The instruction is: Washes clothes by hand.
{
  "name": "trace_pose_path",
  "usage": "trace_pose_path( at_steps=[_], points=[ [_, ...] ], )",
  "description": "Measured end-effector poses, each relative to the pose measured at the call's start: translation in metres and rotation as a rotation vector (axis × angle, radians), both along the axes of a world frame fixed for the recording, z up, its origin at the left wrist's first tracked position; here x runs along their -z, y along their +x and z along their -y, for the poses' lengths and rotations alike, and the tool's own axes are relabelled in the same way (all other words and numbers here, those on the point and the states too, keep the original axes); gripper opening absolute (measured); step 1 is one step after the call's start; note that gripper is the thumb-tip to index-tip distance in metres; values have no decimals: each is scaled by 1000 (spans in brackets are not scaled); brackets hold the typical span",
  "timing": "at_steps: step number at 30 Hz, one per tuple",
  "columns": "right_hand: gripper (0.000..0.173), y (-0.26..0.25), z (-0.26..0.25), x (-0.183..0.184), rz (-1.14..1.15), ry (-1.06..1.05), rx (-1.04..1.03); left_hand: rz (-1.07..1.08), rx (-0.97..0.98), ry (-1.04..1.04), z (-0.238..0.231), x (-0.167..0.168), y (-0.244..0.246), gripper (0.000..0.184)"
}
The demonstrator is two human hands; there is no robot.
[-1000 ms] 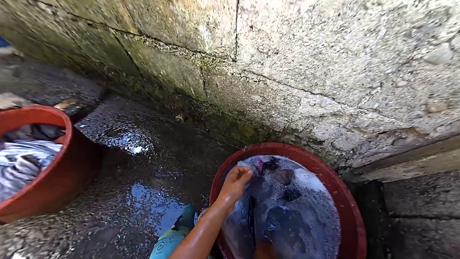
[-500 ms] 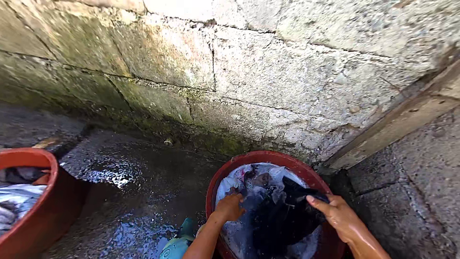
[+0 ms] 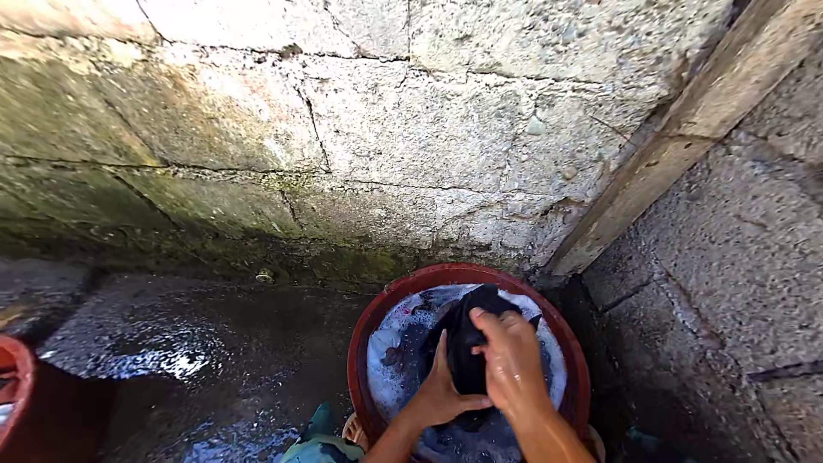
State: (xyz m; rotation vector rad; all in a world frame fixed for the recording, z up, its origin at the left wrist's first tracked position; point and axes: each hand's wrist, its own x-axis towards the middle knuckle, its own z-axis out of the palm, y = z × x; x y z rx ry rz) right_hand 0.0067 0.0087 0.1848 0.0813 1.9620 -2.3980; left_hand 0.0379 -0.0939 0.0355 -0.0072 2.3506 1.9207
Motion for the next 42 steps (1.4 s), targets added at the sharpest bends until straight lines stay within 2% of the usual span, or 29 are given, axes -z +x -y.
trace_pose_path(
  at_steps=[1, 3, 4, 5, 7, 9, 11, 13, 14, 15, 16, 17, 18, 20, 22, 23, 25, 26, 28, 31, 35, 37, 38, 40, 42],
  points=[
    [12, 6, 7, 5, -3, -10, -37, -29, -94, 56, -9, 4, 1, 127],
    [14, 9, 12, 13, -19, -34, -59, -59, -356, 82, -15, 15, -8, 77],
    [13, 4, 8, 16, -30, -22, -35, -46, -442, 104, -11, 22, -17, 51],
    [14, -5, 2, 21, -41, 17, -2, -25, -473, 145, -5, 25, -24, 33],
    [12, -28, -18, 34, -68, 129, 34, 54, -472, 254, 5, 18, -29, 20],
    [8, -50, -42, 61, -93, 238, -3, 184, -489, 390, 8, 5, -27, 24],
    [13, -62, -66, 97, -80, 371, -133, 298, -531, 537, 11, -6, -24, 25],
    [39, -59, -80, 130, -6, 579, -288, 347, -505, 673, 17, -14, -22, 26],
    [59, -55, -81, 145, 33, 671, -395, 343, -467, 724, 18, -17, -20, 25],
    [75, -47, -79, 161, 36, 736, -485, 326, -409, 771, 19, -21, -17, 23],
    [84, -37, -73, 174, 21, 757, -549, 303, -336, 811, 20, -22, -14, 23],
    [82, -25, -67, 182, -11, 734, -573, 286, -253, 836, 23, -24, -12, 22],
    [70, -16, -60, 186, -54, 685, -559, 275, -170, 848, 29, -25, -12, 21],
    [35, -12, -48, 185, -51, 533, -495, 270, -35, 816, 45, -25, -16, 19],
    [9, -23, -44, 180, 44, 349, -444, 253, -28, 649, 60, -30, -23, 18],
    [10, -30, -43, 176, 75, 289, -396, 226, -86, 530, 70, -32, -29, 18],
    [30, -43, -45, 163, 151, 259, -305, 159, -324, 270, 89, -22, -41, 20],
    [36, -48, -48, 157, 197, 245, -262, 135, -437, 160, 95, -12, -46, 33],
    [30, -57, -53, 137, 281, 137, -208, 99, -535, -17, 95, 3, -48, 67],
    [25, -64, -52, 91, 273, 11, -224, 64, -426, -104, 72, 9, -37, 99],
    [22, -57, -51, 46, 232, 18, -284, 221, -204, -299, 48, 26, -30, 124],
    [17, -49, -54, 30, 191, -41, -351, 265, -160, -224, 40, 33, -31, 117],
    [15, -47, -56, 24, 177, -76, -376, 254, -146, -102, 37, 35, -30, 103],
    [14, -48, -63, 20, 137, -134, -422, 194, -158, 142, 30, 33, -29, 63],
    [26, -56, -79, 30, 84, -195, -486, 197, -204, 341, 25, 33, -27, 47]
  ],
)
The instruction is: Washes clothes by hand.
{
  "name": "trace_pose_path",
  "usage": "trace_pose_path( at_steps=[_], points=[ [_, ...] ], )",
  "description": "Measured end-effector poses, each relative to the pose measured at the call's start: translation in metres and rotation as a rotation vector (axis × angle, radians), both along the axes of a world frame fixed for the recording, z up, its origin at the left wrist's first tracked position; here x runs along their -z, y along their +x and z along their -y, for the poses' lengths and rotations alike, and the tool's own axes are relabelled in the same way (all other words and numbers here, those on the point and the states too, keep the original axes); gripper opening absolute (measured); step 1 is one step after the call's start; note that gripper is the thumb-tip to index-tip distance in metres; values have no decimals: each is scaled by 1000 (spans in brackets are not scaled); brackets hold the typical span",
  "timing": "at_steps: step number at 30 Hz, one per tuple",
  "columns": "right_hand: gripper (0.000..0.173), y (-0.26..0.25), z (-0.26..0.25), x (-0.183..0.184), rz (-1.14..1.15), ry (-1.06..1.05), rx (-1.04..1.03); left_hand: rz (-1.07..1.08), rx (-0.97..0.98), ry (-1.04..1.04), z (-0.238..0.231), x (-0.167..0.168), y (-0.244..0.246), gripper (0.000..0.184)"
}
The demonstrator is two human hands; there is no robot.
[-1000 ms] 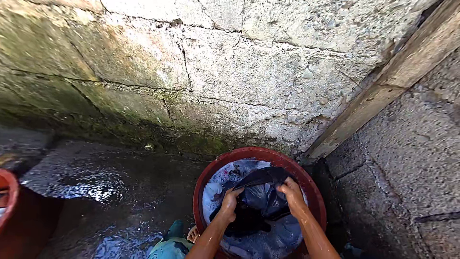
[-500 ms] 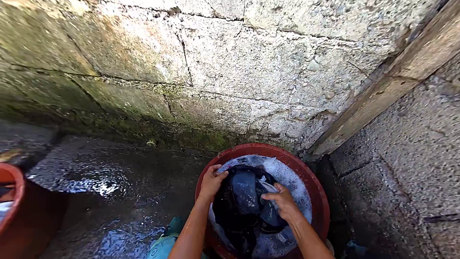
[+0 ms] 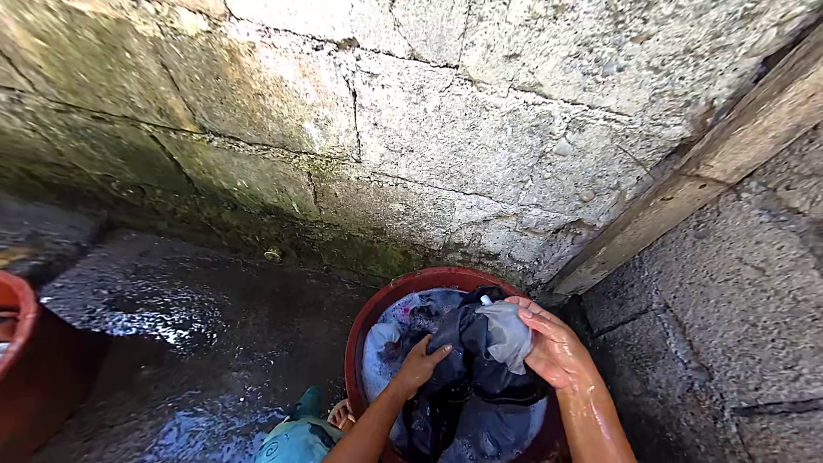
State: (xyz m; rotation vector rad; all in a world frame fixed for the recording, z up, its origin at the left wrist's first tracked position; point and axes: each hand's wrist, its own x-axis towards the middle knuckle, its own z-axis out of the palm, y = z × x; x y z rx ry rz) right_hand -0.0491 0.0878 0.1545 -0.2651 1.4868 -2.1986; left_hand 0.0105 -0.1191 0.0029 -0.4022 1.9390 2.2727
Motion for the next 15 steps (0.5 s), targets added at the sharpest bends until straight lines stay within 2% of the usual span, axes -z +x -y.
trace_pose_path(
  at_steps=[2, 3, 5, 6, 8, 10, 12, 13, 15],
  points=[
    [29, -7, -20, 20, 6, -9, -20, 44, -147, 98, -2, -2, -1, 43],
    [26, -6, -28, 31, 34, 12, 6, 58, -210, 76, 1, -3, -4, 42],
    [20, 2, -32, 53, 70, 117, 110, 33, -250, -110, 11, -6, -11, 45],
    [17, 8, -29, 65, 63, 169, 159, 8, -239, -209, 13, -8, -13, 52],
    [16, 19, -16, 91, 25, 228, 217, 10, -139, -320, 6, -23, -7, 52],
    [18, 27, 4, 106, -9, 262, 196, 128, 78, -252, -10, -37, 4, 56],
    [21, 34, 19, 114, -46, 326, 143, 222, 192, -135, -22, -29, 8, 53],
    [21, 36, 21, 119, -62, 355, 151, 243, 185, -70, -24, -24, 8, 45],
    [21, 38, 17, 129, -93, 401, 247, 249, 51, 63, -19, -18, 6, 27]
  ],
)
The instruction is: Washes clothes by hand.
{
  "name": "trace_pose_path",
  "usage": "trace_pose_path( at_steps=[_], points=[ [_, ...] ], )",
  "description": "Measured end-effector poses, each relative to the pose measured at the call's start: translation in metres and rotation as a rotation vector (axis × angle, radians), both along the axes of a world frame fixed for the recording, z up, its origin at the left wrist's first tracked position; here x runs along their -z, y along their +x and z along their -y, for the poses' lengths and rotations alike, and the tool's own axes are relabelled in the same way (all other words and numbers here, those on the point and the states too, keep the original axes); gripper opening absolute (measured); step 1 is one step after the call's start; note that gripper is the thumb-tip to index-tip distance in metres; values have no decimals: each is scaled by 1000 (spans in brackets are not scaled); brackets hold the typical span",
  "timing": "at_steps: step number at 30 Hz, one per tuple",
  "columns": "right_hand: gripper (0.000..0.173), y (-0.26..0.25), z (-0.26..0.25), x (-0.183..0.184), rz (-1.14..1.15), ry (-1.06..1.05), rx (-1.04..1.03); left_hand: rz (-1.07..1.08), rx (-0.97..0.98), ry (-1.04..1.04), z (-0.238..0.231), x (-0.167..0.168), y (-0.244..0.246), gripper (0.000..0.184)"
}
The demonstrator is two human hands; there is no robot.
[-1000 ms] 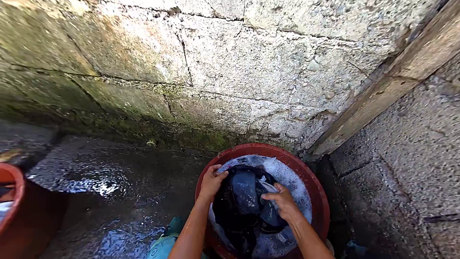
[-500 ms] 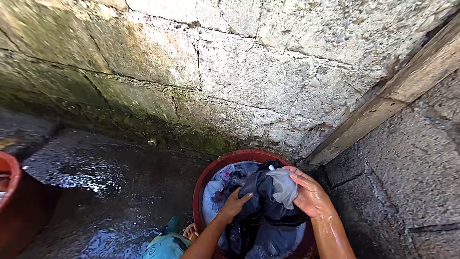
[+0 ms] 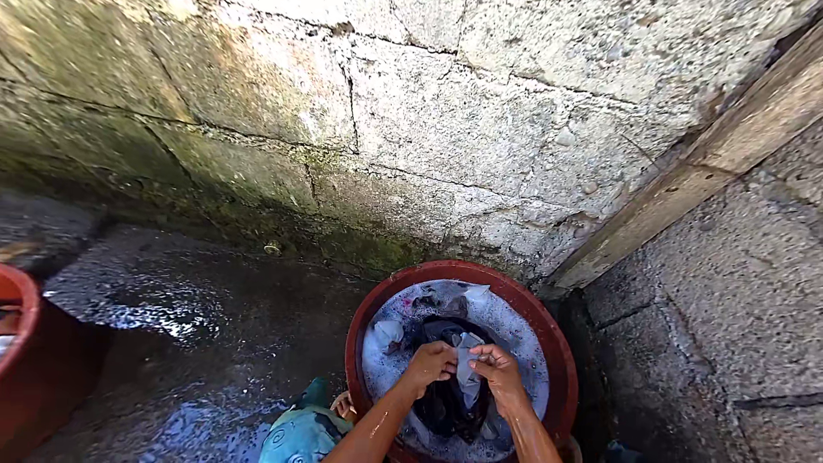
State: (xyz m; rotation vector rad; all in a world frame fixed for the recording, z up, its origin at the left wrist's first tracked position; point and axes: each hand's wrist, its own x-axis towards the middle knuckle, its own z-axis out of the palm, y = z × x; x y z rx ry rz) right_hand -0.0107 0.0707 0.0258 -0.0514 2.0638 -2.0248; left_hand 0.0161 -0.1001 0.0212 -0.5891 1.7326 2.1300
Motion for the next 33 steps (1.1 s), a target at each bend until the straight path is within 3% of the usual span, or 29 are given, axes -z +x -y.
trace_pose_path(
  at_steps=[2, 5, 6, 9, 12, 16, 20, 21, 23, 24, 27, 30, 33],
  points=[
    [30, 3, -11, 9, -17, 15, 123, -2, -196, 74, 13, 2, -5, 24],
    [77, 11, -29, 23, 114, -14, 127, -13, -189, 22, 20, 0, -9, 27],
    [74, 13, -33, 27, 191, -34, 101, -49, -84, -30, 15, 0, -8, 28],
    [26, 20, -35, 30, 295, -14, 53, -267, 395, -284, 1, 13, -3, 41],
    [20, 21, -30, 13, 54, 132, 10, -464, 691, -532, -9, 31, -3, 52],
    [13, 10, -42, -5, -274, 166, -40, -615, 535, -626, -4, 25, -14, 30],
    [14, 8, -35, -18, -166, -60, -86, -613, 266, -714, 1, 7, -14, 31],
    [25, 9, -30, -21, -126, -55, -98, -605, 231, -737, 1, 5, -15, 33],
    [73, 12, -15, -25, -65, 39, -102, -615, 194, -752, -2, 1, -15, 36],
    [83, 14, -9, -23, -38, 79, -77, -626, 189, -750, -3, 0, -14, 37],
    [57, 12, -5, -14, -16, 113, 89, -643, 158, -754, 3, -2, -14, 37],
    [25, 6, -15, -19, 77, -46, 170, -633, 109, -759, 15, -2, -15, 36],
    [23, 5, -19, -28, 136, -181, 30, -644, 120, -712, 14, -1, -17, 35]
  ],
)
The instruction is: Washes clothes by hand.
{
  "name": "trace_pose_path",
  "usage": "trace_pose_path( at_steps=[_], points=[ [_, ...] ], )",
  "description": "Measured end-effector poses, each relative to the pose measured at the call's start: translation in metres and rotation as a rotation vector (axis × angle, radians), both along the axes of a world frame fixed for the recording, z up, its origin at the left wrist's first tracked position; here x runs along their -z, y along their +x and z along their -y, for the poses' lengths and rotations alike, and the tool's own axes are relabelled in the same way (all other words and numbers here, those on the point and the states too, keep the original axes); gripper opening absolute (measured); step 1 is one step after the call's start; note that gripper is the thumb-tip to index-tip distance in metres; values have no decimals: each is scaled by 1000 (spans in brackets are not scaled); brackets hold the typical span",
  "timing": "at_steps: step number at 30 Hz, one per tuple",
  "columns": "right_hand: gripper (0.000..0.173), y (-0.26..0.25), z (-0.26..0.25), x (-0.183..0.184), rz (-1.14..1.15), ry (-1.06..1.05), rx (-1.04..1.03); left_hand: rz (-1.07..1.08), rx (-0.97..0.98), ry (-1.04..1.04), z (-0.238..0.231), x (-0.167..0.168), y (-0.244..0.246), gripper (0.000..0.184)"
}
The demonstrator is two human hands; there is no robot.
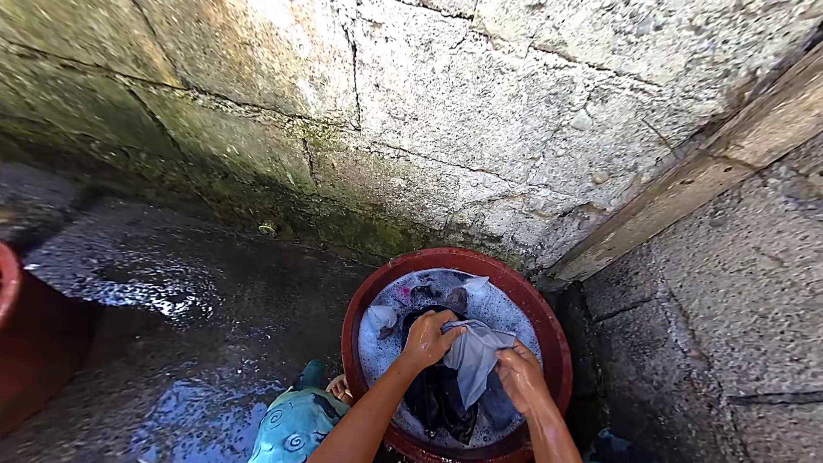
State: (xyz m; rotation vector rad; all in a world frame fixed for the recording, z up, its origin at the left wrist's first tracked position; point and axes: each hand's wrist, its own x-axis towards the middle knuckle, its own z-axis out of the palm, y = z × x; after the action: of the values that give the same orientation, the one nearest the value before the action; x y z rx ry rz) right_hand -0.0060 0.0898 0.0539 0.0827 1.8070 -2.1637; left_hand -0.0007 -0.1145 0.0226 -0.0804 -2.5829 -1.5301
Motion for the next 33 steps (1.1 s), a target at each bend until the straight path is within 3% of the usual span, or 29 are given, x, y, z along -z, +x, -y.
trace_pose_path(
  at_steps=[3, 5, 7, 13, 17, 20, 22, 25, 28, 31, 33],
  points=[
    [16, -4, 10, -3, -29, 197, -94, -42, 48, 82, -5, 4, 1, 31],
    [9, -11, 17, -2, -59, 322, 10, -78, 71, 168, -8, 6, 2, 26],
    [14, -21, 19, -12, -68, 299, 114, -30, 33, 247, -3, 6, 1, 30],
    [21, -49, 11, -56, -92, 145, 134, 527, -250, 79, 22, 40, 1, 84],
    [20, -43, 3, -92, -80, 82, 62, 793, -208, 70, 4, 70, 10, 117],
    [21, -32, 2, -121, -173, 36, 54, 934, -178, -53, -15, 94, 20, 135],
    [25, -27, -1, -143, -274, 2, 61, 993, -172, -134, -20, 105, 25, 127],
    [28, -25, -16, -175, -418, -32, 119, 928, -257, -52, -12, 115, 28, 76],
    [24, -39, -35, -183, -519, 8, 308, 759, -445, 307, 2, 114, 25, 41],
    [19, -67, -61, -157, -523, 153, 559, 692, -604, 693, 7, 89, 15, 32],
    [21, -82, -84, -123, -481, 339, 603, 750, -605, 899, 8, 66, 8, 26]
  ],
)
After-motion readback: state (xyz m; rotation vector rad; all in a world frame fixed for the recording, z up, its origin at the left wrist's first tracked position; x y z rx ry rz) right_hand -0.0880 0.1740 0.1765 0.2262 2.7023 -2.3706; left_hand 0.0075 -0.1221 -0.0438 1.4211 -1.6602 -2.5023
